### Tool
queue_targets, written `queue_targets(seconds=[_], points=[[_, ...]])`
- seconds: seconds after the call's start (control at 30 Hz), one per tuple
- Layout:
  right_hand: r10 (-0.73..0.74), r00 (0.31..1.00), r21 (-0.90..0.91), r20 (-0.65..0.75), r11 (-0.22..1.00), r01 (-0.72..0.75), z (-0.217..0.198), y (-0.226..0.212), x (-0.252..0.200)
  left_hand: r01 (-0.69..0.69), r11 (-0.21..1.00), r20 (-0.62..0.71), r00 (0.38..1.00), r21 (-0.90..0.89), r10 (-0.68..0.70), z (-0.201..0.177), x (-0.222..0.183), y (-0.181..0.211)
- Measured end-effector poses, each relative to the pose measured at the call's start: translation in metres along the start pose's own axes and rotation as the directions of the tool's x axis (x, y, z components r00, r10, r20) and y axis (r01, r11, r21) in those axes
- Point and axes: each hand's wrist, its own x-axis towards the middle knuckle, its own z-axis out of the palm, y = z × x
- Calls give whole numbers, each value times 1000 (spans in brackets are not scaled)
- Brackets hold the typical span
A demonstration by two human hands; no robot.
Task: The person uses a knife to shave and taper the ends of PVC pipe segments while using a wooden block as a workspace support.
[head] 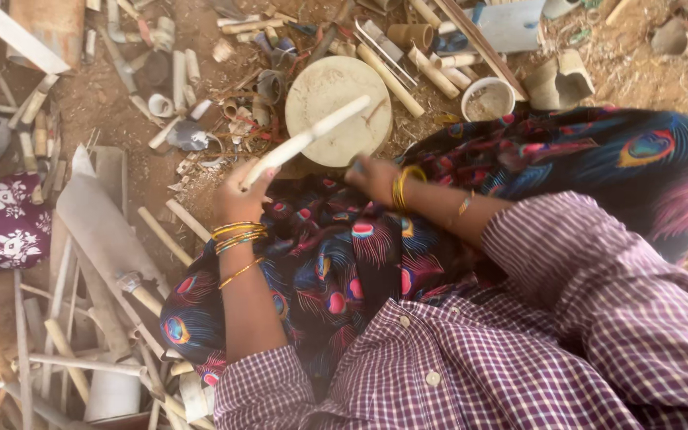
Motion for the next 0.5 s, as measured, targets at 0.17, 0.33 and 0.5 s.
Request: queue_targets(seconds=[0.17,0.33,0.5], points=[[-164,982,-272,-89,953,134,16,12,27,-44,987,12,999,-157,47,4,13,-7],[-182,980,26,84,983,180,36,20,33,208,959,133,974,-193,-185,-4,19,-23],[315,945,124,-86,945,-304,16,28,50,224,967,129,969,-121,-208,-7,19,-30]])
